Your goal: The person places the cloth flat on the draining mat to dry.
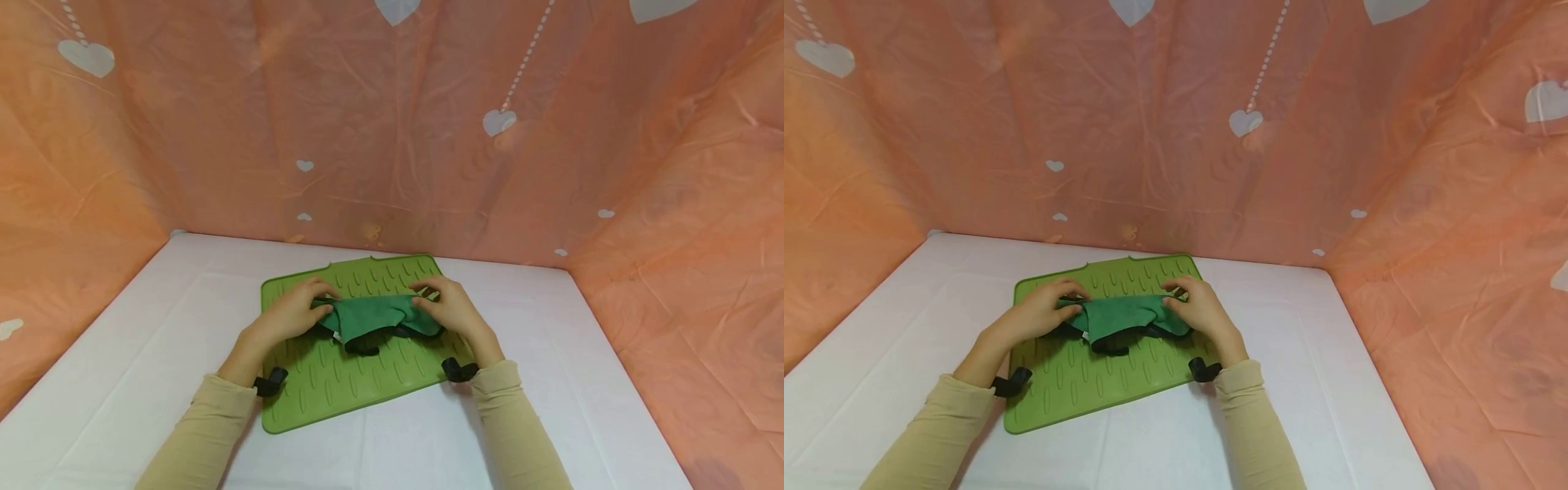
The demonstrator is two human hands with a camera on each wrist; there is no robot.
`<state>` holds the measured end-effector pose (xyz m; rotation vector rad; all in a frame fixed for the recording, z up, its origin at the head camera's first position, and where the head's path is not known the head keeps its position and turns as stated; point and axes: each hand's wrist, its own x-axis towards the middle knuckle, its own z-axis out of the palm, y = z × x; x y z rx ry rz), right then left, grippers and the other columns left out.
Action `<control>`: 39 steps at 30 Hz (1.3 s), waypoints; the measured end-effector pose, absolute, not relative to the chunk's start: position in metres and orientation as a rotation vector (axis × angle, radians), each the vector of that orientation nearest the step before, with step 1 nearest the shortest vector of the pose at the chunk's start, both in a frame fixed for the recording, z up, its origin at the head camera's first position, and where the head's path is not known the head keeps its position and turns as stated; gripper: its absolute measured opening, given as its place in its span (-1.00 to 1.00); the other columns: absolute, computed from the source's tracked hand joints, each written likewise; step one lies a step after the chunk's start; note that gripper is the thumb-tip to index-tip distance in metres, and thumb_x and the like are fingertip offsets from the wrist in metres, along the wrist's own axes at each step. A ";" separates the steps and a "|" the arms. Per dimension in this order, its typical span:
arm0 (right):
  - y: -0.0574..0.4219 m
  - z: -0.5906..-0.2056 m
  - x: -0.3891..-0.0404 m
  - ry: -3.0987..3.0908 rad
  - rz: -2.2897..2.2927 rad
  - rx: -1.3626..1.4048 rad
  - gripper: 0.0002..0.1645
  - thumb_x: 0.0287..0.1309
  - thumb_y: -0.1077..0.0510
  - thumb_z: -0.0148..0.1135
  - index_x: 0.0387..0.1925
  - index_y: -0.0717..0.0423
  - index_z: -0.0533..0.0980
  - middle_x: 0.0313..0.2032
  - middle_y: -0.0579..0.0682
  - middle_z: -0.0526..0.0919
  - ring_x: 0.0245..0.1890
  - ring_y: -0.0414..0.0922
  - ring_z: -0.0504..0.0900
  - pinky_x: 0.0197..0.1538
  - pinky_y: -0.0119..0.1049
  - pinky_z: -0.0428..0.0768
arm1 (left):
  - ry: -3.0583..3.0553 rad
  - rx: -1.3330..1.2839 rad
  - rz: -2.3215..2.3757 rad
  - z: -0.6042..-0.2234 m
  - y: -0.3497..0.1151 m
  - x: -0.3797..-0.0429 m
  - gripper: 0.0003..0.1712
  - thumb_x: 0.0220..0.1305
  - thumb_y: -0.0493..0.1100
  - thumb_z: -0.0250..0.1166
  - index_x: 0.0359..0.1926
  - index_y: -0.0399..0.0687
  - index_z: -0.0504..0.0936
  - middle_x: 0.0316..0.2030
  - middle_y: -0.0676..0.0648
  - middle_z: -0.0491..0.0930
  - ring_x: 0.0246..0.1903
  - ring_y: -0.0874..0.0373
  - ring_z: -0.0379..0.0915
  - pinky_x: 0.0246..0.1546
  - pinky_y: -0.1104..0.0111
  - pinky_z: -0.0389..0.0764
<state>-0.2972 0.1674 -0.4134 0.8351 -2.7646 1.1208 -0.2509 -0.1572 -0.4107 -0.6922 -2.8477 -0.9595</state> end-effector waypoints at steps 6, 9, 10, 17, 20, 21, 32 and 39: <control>0.175 -0.401 -0.294 -2.758 1.211 0.916 -0.71 0.31 0.17 0.43 0.04 0.11 0.71 -0.08 0.02 0.74 -0.13 -0.07 0.67 -0.07 -0.15 0.66 | -2.802 -0.794 -1.029 -0.398 -0.160 -0.246 -0.83 0.34 -0.31 0.43 -0.08 -0.09 0.71 -0.06 -0.07 0.62 -0.11 0.01 0.57 -0.08 0.08 0.64; 0.179 -0.400 -0.293 -2.865 1.252 0.980 -0.73 0.29 0.16 0.46 0.01 0.10 0.72 -0.11 -0.02 0.76 -0.16 -0.11 0.68 -0.09 -0.18 0.67 | -2.848 -0.900 -1.038 -0.400 -0.160 -0.247 -0.85 0.31 -0.32 0.46 -0.17 -0.04 0.69 -0.18 0.01 0.62 -0.20 0.15 0.57 -0.17 0.21 0.64; 0.180 -0.401 -0.293 -2.901 1.252 1.003 -0.72 0.28 0.16 0.46 0.01 0.09 0.71 -0.10 -0.02 0.76 -0.15 -0.11 0.68 -0.08 -0.18 0.67 | -2.871 -0.927 -1.040 -0.402 -0.159 -0.247 -0.85 0.30 -0.33 0.46 -0.18 -0.03 0.69 -0.20 0.03 0.62 -0.22 0.17 0.58 -0.19 0.25 0.64; 0.182 -0.414 -0.295 -3.023 1.176 0.985 -0.57 0.15 0.17 0.57 0.07 0.08 0.69 0.05 0.02 0.67 0.04 0.01 0.61 0.09 -0.07 0.63 | -2.981 -0.960 -0.968 -0.417 -0.149 -0.248 -0.80 0.31 -0.35 0.44 -0.10 -0.03 0.71 -0.10 -0.01 0.66 -0.08 0.03 0.61 -0.09 0.18 0.65; 0.182 -0.420 -0.298 -3.035 1.157 0.957 -0.52 0.09 0.17 0.61 0.07 0.05 0.69 0.09 0.04 0.62 0.12 0.06 0.56 0.19 0.02 0.59 | -2.993 -0.921 -0.914 -0.421 -0.146 -0.248 -0.73 0.28 -0.34 0.46 -0.02 -0.04 0.72 -0.04 -0.03 0.66 -0.04 0.00 0.59 -0.05 0.13 0.65; 0.182 -0.421 -0.299 -3.034 1.154 0.952 -0.52 0.09 0.17 0.62 0.07 0.04 0.69 0.10 0.04 0.61 0.13 0.07 0.55 0.20 0.04 0.58 | -2.995 -0.900 -0.899 -0.421 -0.145 -0.248 -0.71 0.27 -0.35 0.47 -0.01 -0.05 0.72 -0.03 -0.05 0.65 -0.04 0.00 0.59 -0.05 0.12 0.65; 0.180 -0.426 -0.304 -2.922 1.031 0.984 -0.86 0.29 0.21 0.43 -0.13 0.03 0.74 -0.05 -0.05 0.72 -0.02 -0.04 0.65 0.04 -0.10 0.64 | -2.995 -0.783 -0.748 -0.426 -0.144 -0.248 -0.87 0.33 -0.36 0.41 -0.22 -0.03 0.74 -0.17 0.01 0.55 -0.25 0.11 0.53 -0.23 0.19 0.61; 0.181 -0.424 -0.304 -2.907 1.107 0.848 -0.84 0.32 0.18 0.40 -0.09 0.09 0.72 -0.10 0.00 0.74 -0.04 -0.05 0.67 0.06 -0.08 0.64 | -2.968 -0.791 -0.635 -0.429 -0.145 -0.249 -0.76 0.19 -0.39 0.52 -0.24 0.03 0.73 -0.15 -0.01 0.58 -0.18 0.02 0.58 -0.15 0.10 0.66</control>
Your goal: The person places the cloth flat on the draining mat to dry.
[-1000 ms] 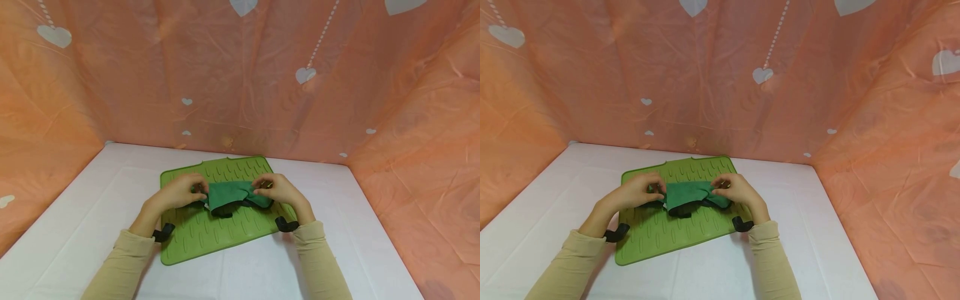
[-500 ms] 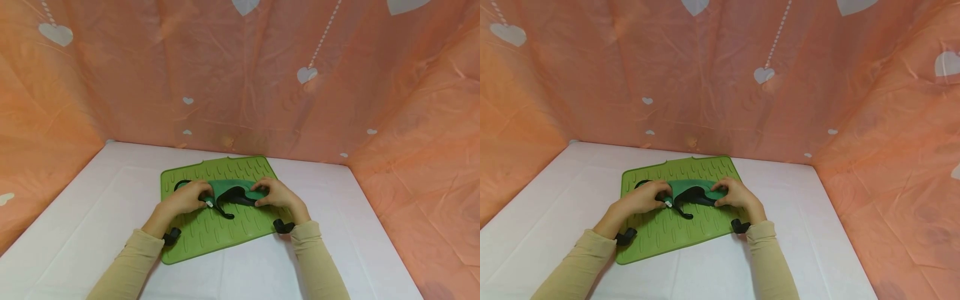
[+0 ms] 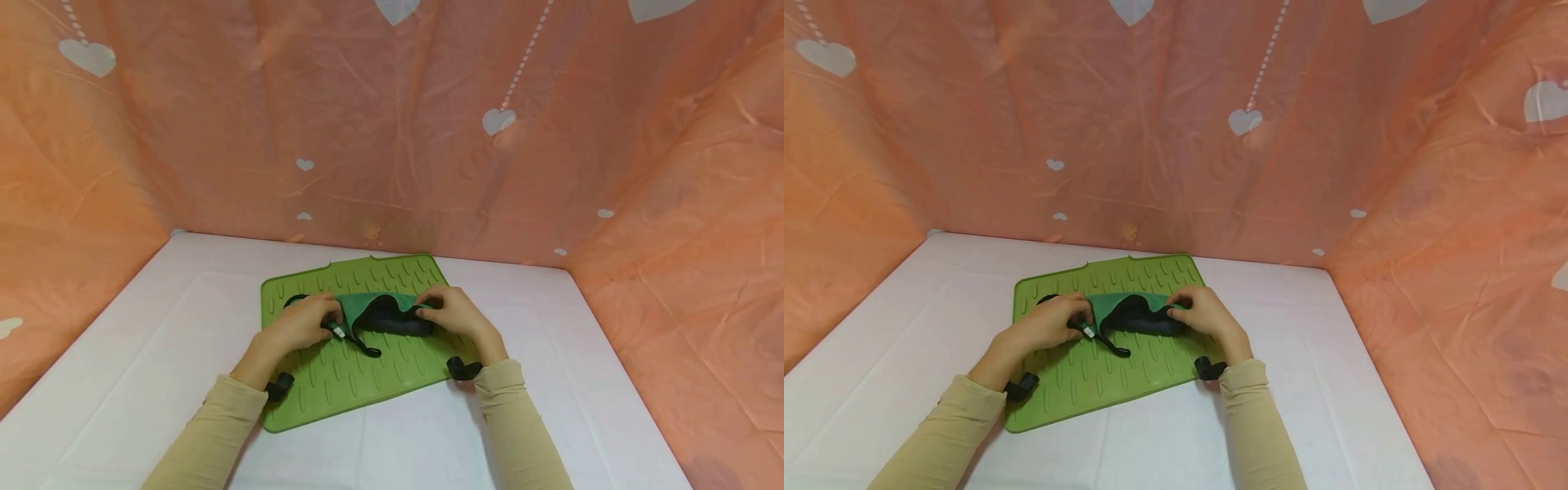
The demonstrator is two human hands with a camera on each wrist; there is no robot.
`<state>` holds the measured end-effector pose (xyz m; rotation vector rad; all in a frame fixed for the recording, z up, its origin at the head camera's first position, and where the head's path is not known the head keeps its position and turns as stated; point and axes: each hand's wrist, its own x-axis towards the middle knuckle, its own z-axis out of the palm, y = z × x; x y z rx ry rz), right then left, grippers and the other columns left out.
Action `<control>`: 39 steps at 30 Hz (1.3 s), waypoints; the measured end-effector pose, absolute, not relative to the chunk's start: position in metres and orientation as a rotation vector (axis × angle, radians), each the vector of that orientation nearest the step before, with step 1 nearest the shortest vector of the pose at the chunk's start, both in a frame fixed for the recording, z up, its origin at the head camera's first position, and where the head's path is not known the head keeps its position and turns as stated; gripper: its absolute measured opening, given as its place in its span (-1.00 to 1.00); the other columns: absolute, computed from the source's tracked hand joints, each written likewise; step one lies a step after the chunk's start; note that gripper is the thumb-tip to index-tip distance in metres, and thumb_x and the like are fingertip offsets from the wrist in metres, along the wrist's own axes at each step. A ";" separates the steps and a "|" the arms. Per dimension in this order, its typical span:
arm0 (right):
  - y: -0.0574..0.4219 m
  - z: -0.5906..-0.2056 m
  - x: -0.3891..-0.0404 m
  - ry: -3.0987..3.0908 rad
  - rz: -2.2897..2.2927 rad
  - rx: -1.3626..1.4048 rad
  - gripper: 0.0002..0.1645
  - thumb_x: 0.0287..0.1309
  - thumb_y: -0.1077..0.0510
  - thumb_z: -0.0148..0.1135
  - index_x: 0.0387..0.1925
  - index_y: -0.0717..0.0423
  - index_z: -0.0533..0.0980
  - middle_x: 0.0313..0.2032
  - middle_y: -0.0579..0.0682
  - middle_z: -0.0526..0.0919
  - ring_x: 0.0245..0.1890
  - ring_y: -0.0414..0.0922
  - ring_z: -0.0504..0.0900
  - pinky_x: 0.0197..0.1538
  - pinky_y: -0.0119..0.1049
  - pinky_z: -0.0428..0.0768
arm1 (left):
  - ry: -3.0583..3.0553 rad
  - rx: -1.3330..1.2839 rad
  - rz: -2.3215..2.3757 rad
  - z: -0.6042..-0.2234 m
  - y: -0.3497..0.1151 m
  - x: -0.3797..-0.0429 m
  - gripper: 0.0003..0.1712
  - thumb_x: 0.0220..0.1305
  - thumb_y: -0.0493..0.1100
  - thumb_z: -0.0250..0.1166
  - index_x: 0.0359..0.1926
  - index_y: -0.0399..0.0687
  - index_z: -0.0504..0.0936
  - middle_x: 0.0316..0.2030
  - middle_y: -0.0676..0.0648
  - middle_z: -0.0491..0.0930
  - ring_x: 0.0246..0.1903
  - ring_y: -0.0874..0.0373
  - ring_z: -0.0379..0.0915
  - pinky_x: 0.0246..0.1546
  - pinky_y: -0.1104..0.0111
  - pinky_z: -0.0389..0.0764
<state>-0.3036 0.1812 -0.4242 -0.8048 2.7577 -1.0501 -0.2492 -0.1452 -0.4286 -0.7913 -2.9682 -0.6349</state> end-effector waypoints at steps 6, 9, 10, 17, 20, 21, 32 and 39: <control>0.181 -0.422 -0.303 2.759 -1.078 -0.779 -0.82 0.33 0.16 0.39 -0.07 0.09 0.72 -0.05 0.04 0.75 0.02 -0.01 0.68 0.12 -0.05 0.63 | -2.922 -0.809 -0.614 -0.428 -0.151 -0.251 -0.79 0.25 -0.40 0.46 -0.14 -0.06 0.76 -0.10 -0.08 0.65 -0.07 -0.12 0.64 -0.03 0.00 0.67; 0.182 -0.421 -0.304 2.757 -1.105 -0.759 -0.79 0.35 0.14 0.38 -0.03 0.09 0.73 -0.01 0.06 0.75 0.05 0.02 0.69 0.16 -0.03 0.64 | -2.904 -0.852 -0.757 -0.421 -0.160 -0.253 -0.83 0.35 -0.38 0.37 -0.06 -0.20 0.75 -0.07 -0.16 0.68 -0.04 -0.16 0.64 0.01 -0.02 0.66; 0.182 -0.420 -0.304 2.756 -1.117 -0.755 -0.77 0.35 0.13 0.38 -0.02 0.09 0.73 0.00 0.06 0.75 0.06 0.03 0.70 0.17 -0.02 0.64 | -2.901 -0.853 -0.808 -0.418 -0.164 -0.254 -0.82 0.37 -0.38 0.35 -0.04 -0.23 0.74 -0.07 -0.18 0.69 -0.03 -0.17 0.64 0.02 -0.02 0.66; 0.187 -0.418 -0.304 2.690 -1.097 -0.810 -0.80 0.29 0.21 0.43 -0.06 0.06 0.76 -0.05 0.00 0.75 -0.01 -0.02 0.70 0.08 -0.09 0.67 | -2.920 -0.767 -0.803 -0.404 -0.194 -0.254 -0.84 0.30 -0.41 0.40 -0.16 -0.15 0.81 -0.10 -0.12 0.67 -0.07 -0.14 0.64 -0.03 -0.01 0.67; 0.188 -0.420 -0.304 2.655 -0.995 -0.861 -0.81 0.26 0.25 0.44 -0.10 0.02 0.77 -0.07 -0.06 0.73 -0.05 -0.06 0.64 -0.03 -0.18 0.64 | -2.946 -0.794 -0.737 -0.406 -0.197 -0.254 -0.81 0.27 -0.44 0.41 -0.20 -0.11 0.83 -0.09 -0.14 0.67 -0.02 -0.20 0.62 0.02 -0.05 0.65; 0.188 -0.420 -0.304 2.646 -0.970 -0.869 -0.80 0.25 0.25 0.45 -0.10 0.01 0.77 -0.07 -0.07 0.72 -0.05 -0.08 0.62 -0.06 -0.20 0.62 | -2.958 -0.797 -0.726 -0.406 -0.197 -0.254 -0.79 0.26 -0.45 0.40 -0.21 -0.11 0.83 -0.08 -0.15 0.67 0.01 -0.23 0.60 0.05 -0.06 0.65; 0.203 -0.419 -0.304 2.613 -1.017 -0.804 -0.69 0.16 0.35 0.42 -0.07 0.04 0.75 -0.05 -0.04 0.74 -0.03 -0.06 0.65 0.02 -0.17 0.61 | -2.974 -0.930 -0.888 -0.400 -0.167 -0.247 -0.84 0.26 -0.33 0.46 -0.18 -0.02 0.75 -0.17 0.01 0.63 -0.20 0.08 0.58 -0.15 0.19 0.65; 0.210 -0.420 -0.307 2.610 -0.933 -0.800 -0.66 0.07 0.32 0.51 -0.07 0.08 0.72 -0.07 -0.03 0.72 -0.03 -0.01 0.64 0.08 -0.04 0.63 | -3.157 -0.924 -0.862 -0.415 -0.140 -0.240 -0.76 0.17 -0.21 0.59 -0.19 0.04 0.70 -0.22 0.06 0.57 -0.24 0.20 0.47 -0.19 0.27 0.59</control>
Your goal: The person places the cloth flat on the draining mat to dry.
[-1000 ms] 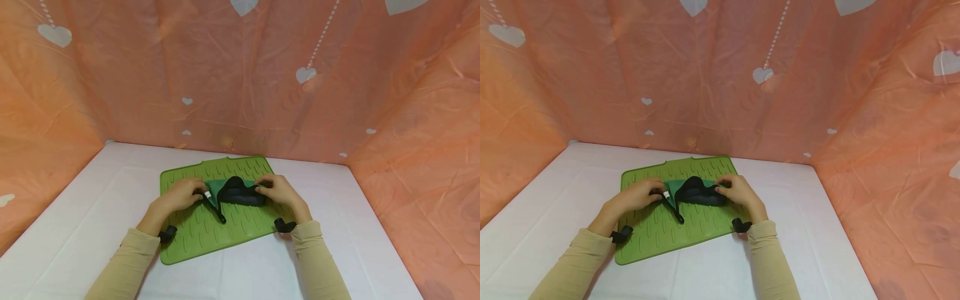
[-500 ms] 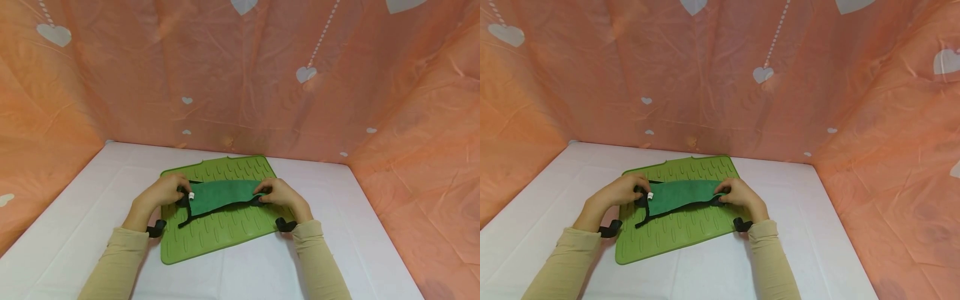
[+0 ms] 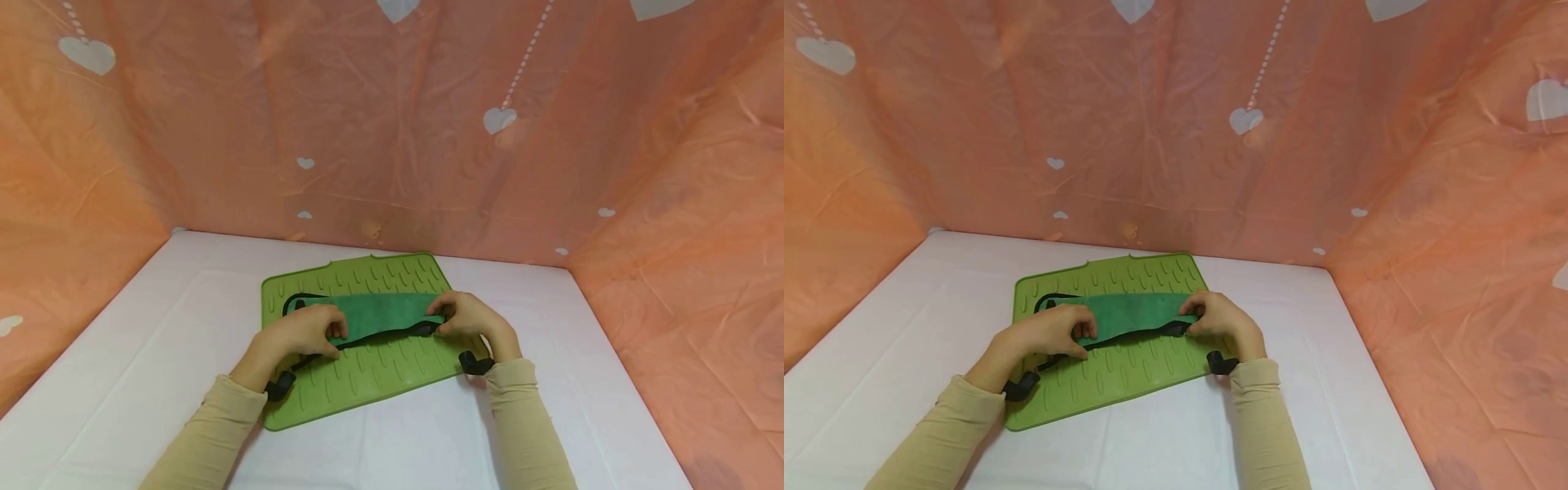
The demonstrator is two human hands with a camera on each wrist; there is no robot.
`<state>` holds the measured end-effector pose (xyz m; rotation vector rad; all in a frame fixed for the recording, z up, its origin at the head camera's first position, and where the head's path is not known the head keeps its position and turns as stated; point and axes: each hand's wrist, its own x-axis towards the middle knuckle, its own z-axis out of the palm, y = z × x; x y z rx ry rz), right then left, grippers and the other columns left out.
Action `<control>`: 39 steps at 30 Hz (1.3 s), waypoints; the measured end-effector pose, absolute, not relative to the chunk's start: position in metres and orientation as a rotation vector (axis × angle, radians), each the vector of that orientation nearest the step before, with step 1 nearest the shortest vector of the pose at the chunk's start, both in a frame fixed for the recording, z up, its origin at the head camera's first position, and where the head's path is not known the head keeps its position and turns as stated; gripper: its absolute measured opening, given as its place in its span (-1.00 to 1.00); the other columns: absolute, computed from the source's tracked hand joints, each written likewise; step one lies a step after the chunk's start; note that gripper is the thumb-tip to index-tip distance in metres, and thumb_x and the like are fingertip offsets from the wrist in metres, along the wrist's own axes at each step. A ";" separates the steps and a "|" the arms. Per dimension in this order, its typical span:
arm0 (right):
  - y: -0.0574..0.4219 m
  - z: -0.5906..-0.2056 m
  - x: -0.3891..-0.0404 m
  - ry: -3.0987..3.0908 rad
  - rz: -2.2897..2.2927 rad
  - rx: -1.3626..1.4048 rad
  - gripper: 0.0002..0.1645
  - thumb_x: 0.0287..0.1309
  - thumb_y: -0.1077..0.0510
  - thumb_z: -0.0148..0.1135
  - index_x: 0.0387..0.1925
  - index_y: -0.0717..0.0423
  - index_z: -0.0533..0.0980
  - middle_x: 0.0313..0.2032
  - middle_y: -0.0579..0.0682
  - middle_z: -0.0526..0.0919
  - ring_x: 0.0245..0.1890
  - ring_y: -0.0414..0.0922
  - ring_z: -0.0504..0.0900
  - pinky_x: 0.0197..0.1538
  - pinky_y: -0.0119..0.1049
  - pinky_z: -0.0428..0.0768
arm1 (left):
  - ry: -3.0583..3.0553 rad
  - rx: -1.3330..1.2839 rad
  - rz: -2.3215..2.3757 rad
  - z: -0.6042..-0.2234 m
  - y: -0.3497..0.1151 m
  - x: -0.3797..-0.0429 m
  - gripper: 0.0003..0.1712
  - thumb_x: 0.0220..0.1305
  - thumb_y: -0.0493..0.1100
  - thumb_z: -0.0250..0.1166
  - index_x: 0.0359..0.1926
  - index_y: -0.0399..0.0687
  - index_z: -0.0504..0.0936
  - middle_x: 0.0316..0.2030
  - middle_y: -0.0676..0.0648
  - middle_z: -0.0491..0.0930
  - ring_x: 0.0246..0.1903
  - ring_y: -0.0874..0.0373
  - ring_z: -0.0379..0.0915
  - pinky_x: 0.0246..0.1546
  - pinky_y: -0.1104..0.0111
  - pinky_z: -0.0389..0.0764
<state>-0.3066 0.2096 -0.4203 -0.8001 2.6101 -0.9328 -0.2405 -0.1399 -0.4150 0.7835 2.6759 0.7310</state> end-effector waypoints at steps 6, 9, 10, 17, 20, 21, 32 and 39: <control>0.209 -0.419 -0.309 2.650 -0.862 -0.836 -0.76 0.17 0.29 0.43 -0.10 0.05 0.74 -0.07 -0.03 0.73 -0.03 -0.02 0.65 0.07 -0.05 0.64 | 2.721 0.708 0.645 -0.419 -0.136 -0.239 -0.73 0.15 -0.20 0.61 -0.19 0.09 0.69 -0.23 0.08 0.53 -0.24 0.20 0.45 -0.20 0.25 0.58; 0.210 -0.417 -0.307 2.667 -0.875 -0.816 -0.77 0.26 0.28 0.35 -0.07 0.07 0.75 -0.04 -0.01 0.73 0.03 0.03 0.66 0.12 0.00 0.63 | 2.742 0.687 0.617 -0.420 -0.135 -0.238 -0.74 0.17 -0.26 0.57 -0.19 0.10 0.70 -0.24 0.10 0.55 -0.25 0.20 0.45 -0.23 0.23 0.58; 0.210 -0.416 -0.306 2.674 -0.886 -0.804 -0.76 0.29 0.27 0.32 -0.05 0.08 0.75 -0.03 0.00 0.74 0.05 0.05 0.66 0.13 0.02 0.63 | 2.750 0.687 0.608 -0.420 -0.134 -0.238 -0.74 0.17 -0.28 0.55 -0.19 0.10 0.70 -0.25 0.10 0.55 -0.26 0.21 0.46 -0.24 0.23 0.59; 0.211 -0.420 -0.299 2.736 -1.039 -0.726 -0.78 0.40 0.17 0.29 -0.01 0.03 0.76 -0.04 -0.01 0.77 -0.01 -0.01 0.69 0.08 -0.02 0.65 | 2.764 0.774 0.677 -0.422 -0.137 -0.235 -0.78 0.26 -0.38 0.40 -0.21 0.05 0.73 -0.31 0.12 0.60 -0.34 0.24 0.46 -0.31 0.27 0.57; 0.213 -0.421 -0.295 2.773 -1.114 -0.722 -0.79 0.40 0.19 0.31 -0.01 0.03 0.75 -0.04 0.00 0.77 -0.09 -0.04 0.71 0.01 -0.05 0.67 | 2.752 0.845 0.758 -0.422 -0.141 -0.234 -0.80 0.31 -0.39 0.36 -0.16 -0.02 0.74 -0.28 0.08 0.64 -0.32 0.26 0.48 -0.29 0.32 0.58; 0.214 -0.421 -0.293 2.783 -1.134 -0.728 -0.79 0.40 0.19 0.31 -0.02 0.04 0.75 -0.03 0.01 0.77 -0.11 -0.05 0.71 0.00 -0.06 0.68 | 2.753 0.865 0.781 -0.421 -0.142 -0.233 -0.81 0.33 -0.39 0.35 -0.13 -0.04 0.75 -0.26 0.06 0.65 -0.30 0.26 0.49 -0.28 0.32 0.58; 0.230 -0.417 -0.279 2.806 -1.096 -1.014 -0.80 0.32 0.28 0.35 -0.07 0.07 0.76 -0.14 -0.07 0.77 -0.12 -0.13 0.68 -0.09 -0.20 0.68 | 2.754 0.988 0.888 -0.421 -0.152 -0.207 -0.78 0.39 -0.31 0.36 0.02 -0.06 0.72 -0.07 0.06 0.65 -0.13 0.22 0.60 -0.15 0.32 0.66; 0.245 -0.425 -0.262 2.769 -0.986 -1.246 -0.80 0.26 0.32 0.41 -0.13 0.04 0.78 -0.13 -0.09 0.76 -0.18 -0.20 0.66 -0.18 -0.27 0.67 | 2.673 1.057 0.931 -0.421 -0.159 -0.187 -0.80 0.40 -0.29 0.37 -0.02 0.06 0.73 -0.08 0.15 0.64 -0.12 0.27 0.59 -0.14 0.33 0.67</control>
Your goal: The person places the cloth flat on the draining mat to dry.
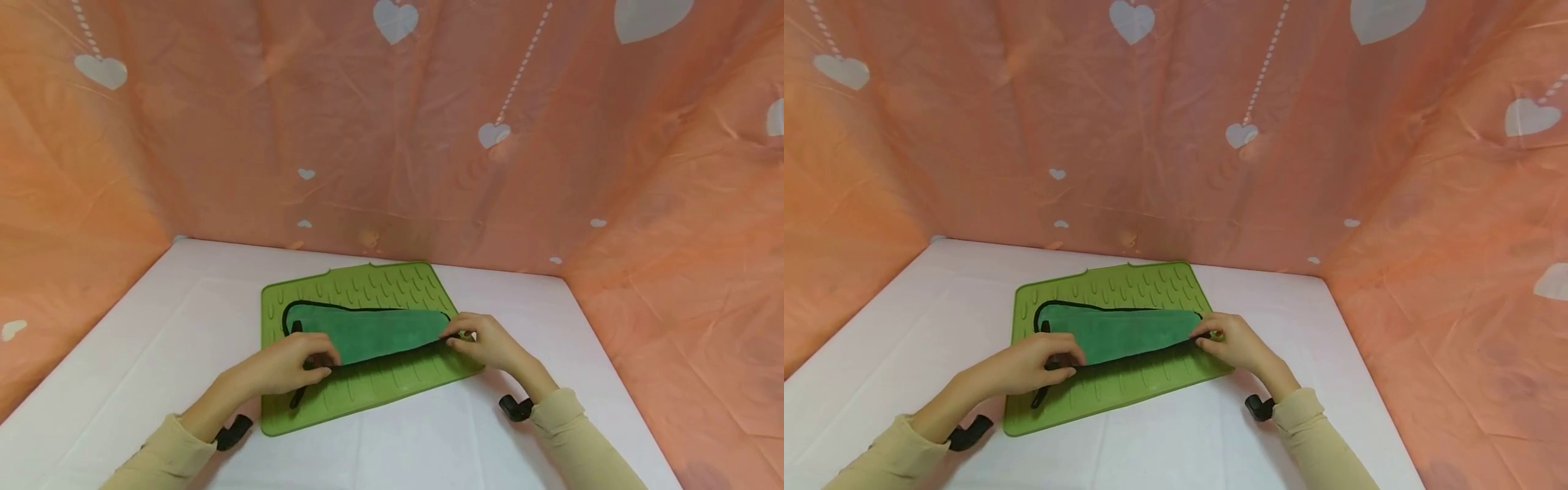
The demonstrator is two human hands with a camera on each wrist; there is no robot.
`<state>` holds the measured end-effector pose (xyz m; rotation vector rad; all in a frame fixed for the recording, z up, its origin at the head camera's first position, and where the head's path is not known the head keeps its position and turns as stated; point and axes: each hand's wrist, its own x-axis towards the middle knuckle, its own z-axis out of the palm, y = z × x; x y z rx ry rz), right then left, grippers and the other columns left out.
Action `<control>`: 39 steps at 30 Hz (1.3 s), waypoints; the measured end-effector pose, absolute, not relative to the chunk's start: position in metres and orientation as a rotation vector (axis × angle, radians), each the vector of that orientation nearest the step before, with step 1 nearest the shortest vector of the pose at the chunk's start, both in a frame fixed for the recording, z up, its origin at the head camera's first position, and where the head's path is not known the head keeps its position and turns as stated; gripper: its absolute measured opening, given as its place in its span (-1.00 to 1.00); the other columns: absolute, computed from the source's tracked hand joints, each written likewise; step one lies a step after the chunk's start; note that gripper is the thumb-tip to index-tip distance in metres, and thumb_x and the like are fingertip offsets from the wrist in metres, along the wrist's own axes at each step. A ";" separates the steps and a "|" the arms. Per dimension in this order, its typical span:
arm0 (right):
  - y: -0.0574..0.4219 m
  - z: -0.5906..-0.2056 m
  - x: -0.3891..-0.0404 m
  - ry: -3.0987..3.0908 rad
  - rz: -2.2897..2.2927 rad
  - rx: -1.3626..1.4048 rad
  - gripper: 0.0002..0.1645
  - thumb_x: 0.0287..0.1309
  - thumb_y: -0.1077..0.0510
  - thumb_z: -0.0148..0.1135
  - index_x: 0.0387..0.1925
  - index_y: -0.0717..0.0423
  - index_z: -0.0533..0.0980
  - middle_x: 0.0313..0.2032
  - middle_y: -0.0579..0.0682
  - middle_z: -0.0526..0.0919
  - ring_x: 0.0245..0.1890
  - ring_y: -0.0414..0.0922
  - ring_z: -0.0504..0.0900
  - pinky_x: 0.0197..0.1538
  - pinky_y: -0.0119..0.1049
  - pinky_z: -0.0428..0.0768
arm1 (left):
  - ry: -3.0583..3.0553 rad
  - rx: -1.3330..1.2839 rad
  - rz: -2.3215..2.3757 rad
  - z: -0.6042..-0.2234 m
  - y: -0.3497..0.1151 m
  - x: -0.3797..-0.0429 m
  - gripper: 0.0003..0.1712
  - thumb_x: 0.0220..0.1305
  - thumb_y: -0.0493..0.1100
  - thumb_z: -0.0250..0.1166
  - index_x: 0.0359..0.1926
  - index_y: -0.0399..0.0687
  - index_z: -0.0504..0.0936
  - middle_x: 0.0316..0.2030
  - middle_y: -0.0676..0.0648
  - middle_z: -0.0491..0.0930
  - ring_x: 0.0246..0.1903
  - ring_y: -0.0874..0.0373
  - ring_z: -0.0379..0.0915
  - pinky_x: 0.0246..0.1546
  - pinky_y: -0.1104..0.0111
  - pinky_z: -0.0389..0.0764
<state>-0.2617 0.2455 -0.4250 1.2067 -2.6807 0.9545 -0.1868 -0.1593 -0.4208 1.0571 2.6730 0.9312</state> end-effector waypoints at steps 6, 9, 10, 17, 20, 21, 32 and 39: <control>0.250 -0.440 -0.250 -2.696 0.829 1.294 -0.77 0.25 0.33 0.43 -0.11 0.03 0.78 -0.07 -0.06 0.76 -0.03 -0.06 0.71 0.01 -0.16 0.71 | 2.602 1.101 0.942 -0.430 -0.163 -0.177 -0.82 0.39 -0.31 0.37 -0.13 0.11 0.74 -0.16 0.17 0.64 -0.24 0.39 0.53 -0.23 0.40 0.66; 0.250 -0.444 -0.247 -2.733 0.804 1.297 -0.77 0.27 0.31 0.42 -0.09 0.01 0.78 -0.04 -0.07 0.75 0.01 -0.04 0.70 0.07 -0.11 0.70 | 2.584 1.083 0.889 -0.434 -0.163 -0.175 -0.85 0.37 -0.24 0.42 -0.13 0.14 0.73 -0.18 0.21 0.61 -0.26 0.43 0.50 -0.26 0.43 0.63; 0.251 -0.445 -0.246 -2.741 0.795 1.300 -0.77 0.27 0.31 0.42 -0.09 0.01 0.77 -0.04 -0.07 0.74 0.01 -0.04 0.70 0.08 -0.09 0.69 | 2.581 1.074 0.867 -0.434 -0.163 -0.174 -0.85 0.35 -0.22 0.44 -0.13 0.15 0.72 -0.18 0.23 0.59 -0.27 0.44 0.48 -0.27 0.44 0.62; 0.253 -0.445 -0.244 -2.742 0.733 1.328 -0.78 0.26 0.32 0.41 -0.12 0.00 0.77 -0.06 -0.10 0.73 0.01 -0.05 0.69 0.09 -0.09 0.68 | 2.627 1.106 0.766 -0.433 -0.157 -0.169 -0.82 0.26 -0.30 0.46 -0.18 0.06 0.73 -0.34 0.29 0.53 -0.39 0.45 0.42 -0.39 0.47 0.55; 0.253 -0.446 -0.243 -2.736 0.716 1.346 -0.79 0.26 0.31 0.42 -0.14 -0.01 0.77 -0.06 -0.11 0.72 0.01 -0.06 0.68 0.09 -0.09 0.68 | 2.644 1.124 0.745 -0.433 -0.155 -0.168 -0.80 0.20 -0.37 0.40 -0.25 0.04 0.72 -0.44 0.31 0.48 -0.47 0.47 0.36 -0.45 0.49 0.50; 0.254 -0.446 -0.243 -2.736 0.713 1.350 -0.79 0.26 0.31 0.42 -0.14 -0.01 0.77 -0.06 -0.11 0.72 0.01 -0.05 0.67 0.10 -0.08 0.68 | 2.645 1.134 0.745 -0.434 -0.155 -0.167 -0.78 0.18 -0.39 0.38 -0.26 0.04 0.72 -0.45 0.32 0.47 -0.49 0.47 0.35 -0.47 0.50 0.49; 0.255 -0.446 -0.231 -2.693 0.636 1.416 -0.82 0.20 0.31 0.47 -0.20 -0.01 0.79 -0.05 -0.05 0.67 0.02 -0.05 0.62 0.08 -0.12 0.67 | 2.458 1.140 0.880 -0.435 -0.158 -0.161 -0.73 0.21 -0.42 0.34 -0.28 0.08 0.70 -0.45 0.31 0.50 -0.50 0.47 0.39 -0.45 0.52 0.54; 0.253 -0.441 -0.233 -2.751 0.651 1.419 -0.85 0.26 0.18 0.47 -0.15 -0.06 0.76 -0.03 -0.12 0.66 0.03 -0.09 0.63 0.11 -0.09 0.65 | 2.465 1.173 0.891 -0.436 -0.159 -0.159 -0.80 0.30 -0.33 0.35 -0.24 0.11 0.69 -0.38 0.31 0.48 -0.45 0.47 0.39 -0.41 0.52 0.55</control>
